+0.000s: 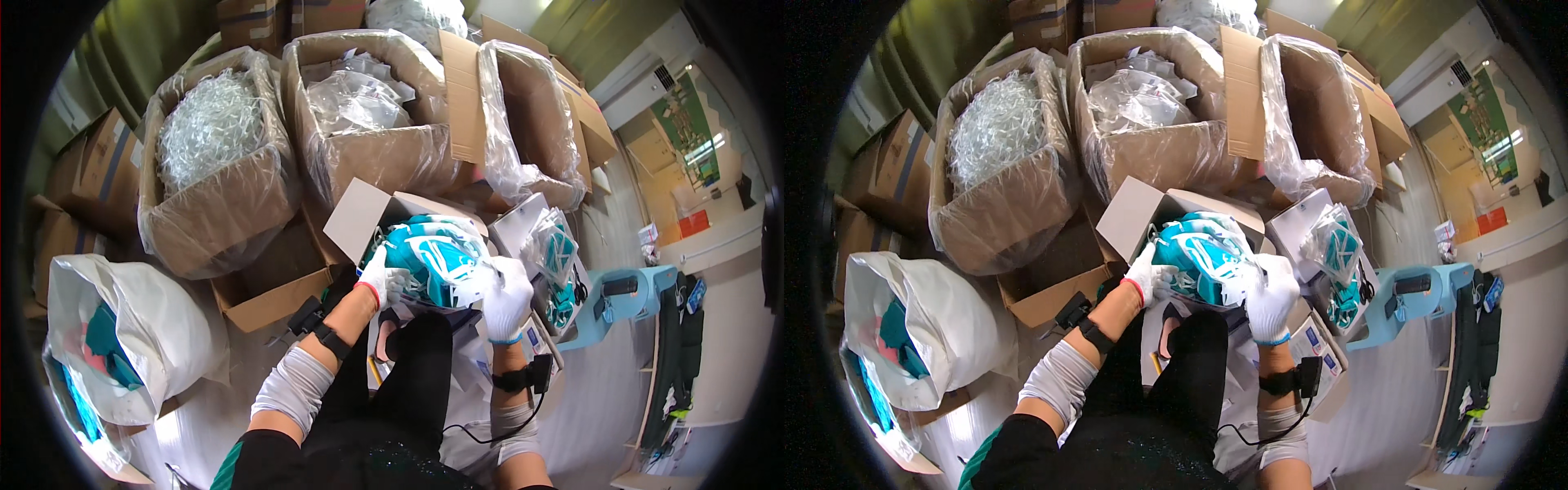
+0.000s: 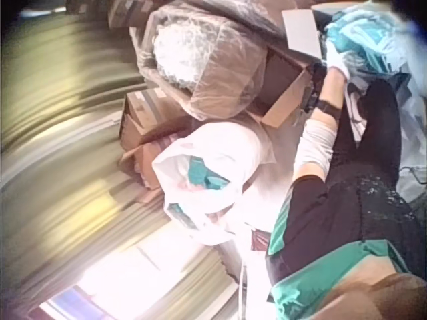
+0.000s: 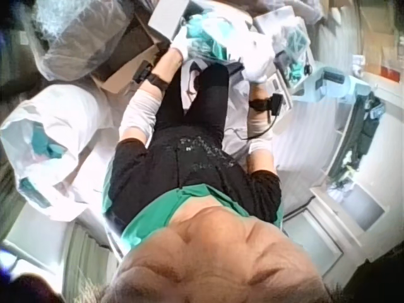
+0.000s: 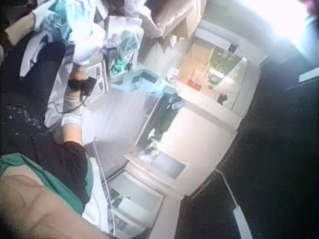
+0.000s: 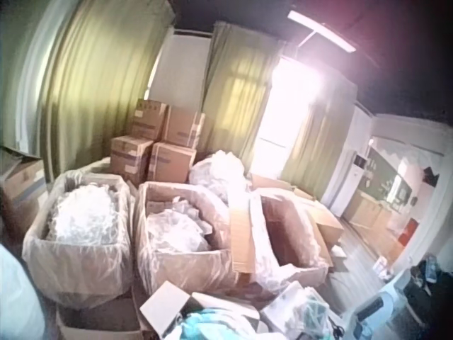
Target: Packaging green medical or hygiene masks into smaller boxes from a larger supply.
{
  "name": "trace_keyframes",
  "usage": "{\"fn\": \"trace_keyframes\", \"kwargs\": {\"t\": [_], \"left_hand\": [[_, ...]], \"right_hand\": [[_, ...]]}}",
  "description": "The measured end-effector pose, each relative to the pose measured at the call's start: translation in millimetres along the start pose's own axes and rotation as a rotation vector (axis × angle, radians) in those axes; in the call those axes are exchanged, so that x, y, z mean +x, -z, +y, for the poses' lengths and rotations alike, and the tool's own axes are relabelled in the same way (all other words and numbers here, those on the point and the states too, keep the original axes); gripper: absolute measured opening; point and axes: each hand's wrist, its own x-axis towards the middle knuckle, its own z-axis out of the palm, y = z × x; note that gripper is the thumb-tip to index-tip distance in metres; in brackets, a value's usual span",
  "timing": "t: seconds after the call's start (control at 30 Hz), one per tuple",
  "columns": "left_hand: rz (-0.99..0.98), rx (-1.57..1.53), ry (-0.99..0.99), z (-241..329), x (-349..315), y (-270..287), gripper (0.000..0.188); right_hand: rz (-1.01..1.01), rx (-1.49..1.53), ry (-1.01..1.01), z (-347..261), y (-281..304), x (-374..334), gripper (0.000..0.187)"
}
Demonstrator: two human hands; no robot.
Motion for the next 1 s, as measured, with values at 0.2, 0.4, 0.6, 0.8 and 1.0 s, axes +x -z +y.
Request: {"fn": "trace_keyframes", "kwargs": {"t": [0.2,0.4,0.6,0.8,1.0], "left_hand": [[0.163,0.254,-0.214,-20,22,11,0.059],[0.263,0.56,-0.452,-35,26,7,0.032],[0.563,1.107,-0.861,-34,20,-2,0.042],[0.001,1.253,-1.316,-26,-13,-16,0.036],[-0.145,1.302,-1.517,-24,-19,-32,0.044]], "right_hand": [[-0.01,-0.033,-0.085,13,3,3,0.015],[0.024,-0.059,-0.055,33,8,-2,0.012],[0.032,-0.135,-0.197,34,15,-2,0.01],[-0.03,-0.119,-0.158,33,11,-5,0.012],[-0.115,-0.189,0.118,19,17,8,0.017]]}}
